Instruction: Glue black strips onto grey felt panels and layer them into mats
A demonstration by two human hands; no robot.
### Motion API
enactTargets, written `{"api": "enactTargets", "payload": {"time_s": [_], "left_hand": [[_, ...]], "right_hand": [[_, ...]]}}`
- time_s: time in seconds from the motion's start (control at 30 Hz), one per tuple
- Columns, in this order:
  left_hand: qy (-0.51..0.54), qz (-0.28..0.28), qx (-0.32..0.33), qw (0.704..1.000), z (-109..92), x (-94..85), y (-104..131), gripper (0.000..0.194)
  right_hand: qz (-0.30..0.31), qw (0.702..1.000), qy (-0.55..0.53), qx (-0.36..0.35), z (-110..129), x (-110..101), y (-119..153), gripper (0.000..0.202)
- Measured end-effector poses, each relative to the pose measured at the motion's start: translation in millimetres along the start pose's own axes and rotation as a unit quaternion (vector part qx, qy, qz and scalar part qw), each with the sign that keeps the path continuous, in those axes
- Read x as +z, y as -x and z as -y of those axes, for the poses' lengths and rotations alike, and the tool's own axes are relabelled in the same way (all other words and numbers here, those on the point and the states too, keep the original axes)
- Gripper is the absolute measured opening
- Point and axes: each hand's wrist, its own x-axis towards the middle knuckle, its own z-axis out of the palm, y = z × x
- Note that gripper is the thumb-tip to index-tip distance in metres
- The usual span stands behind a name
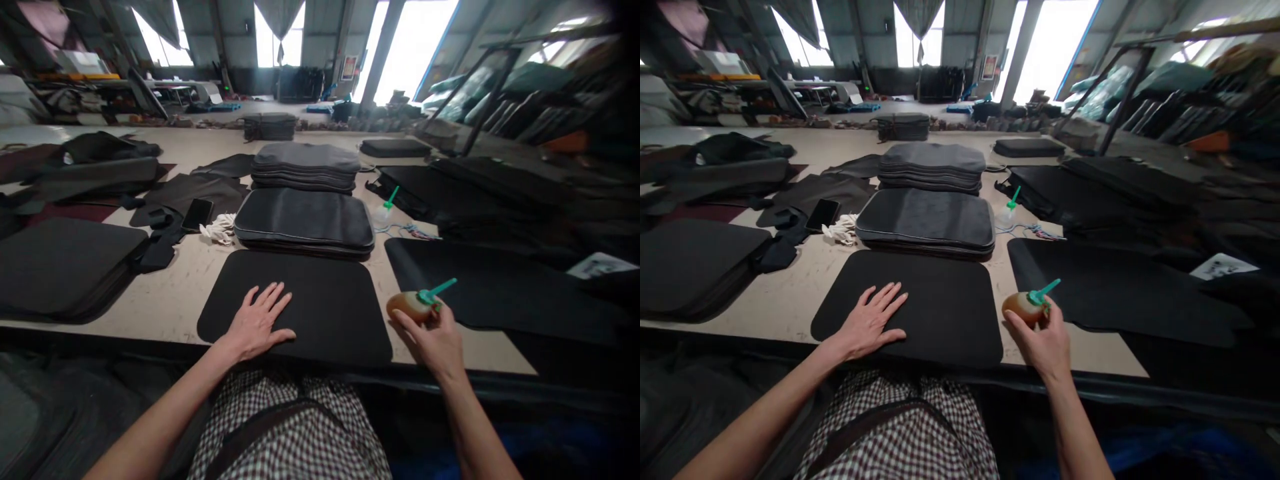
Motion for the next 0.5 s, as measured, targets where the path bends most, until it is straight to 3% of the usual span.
{"api": "enactTargets", "payload": {"time_s": [0.13,0.3,0.4,0.5], "left_hand": [[-0.003,-0.007,0.003,1.0,0.1,4.0,-1.2,0.078],[0.018,-0.043,0.01,0.999,3.0,12.5,3.1,0.07],[0.099,-0.077,-0.024,0.992,1.5,5.2,3.6,0.057],[0.261,-0.1,-0.072,0.957,-11.7,-15.4,4.8,0.053]], "right_hand": [[-0.016,0.994,-0.106,0.023,8.2,-1.4,2.0,0.081],[-0.032,0.961,-0.262,0.082,28.5,-10.8,4.1,0.07],[0.042,0.938,-0.331,0.099,59.1,-12.3,13.9,0.069],[0.162,0.896,-0.392,0.13,99.0,1.3,32.8,0.074]]}}
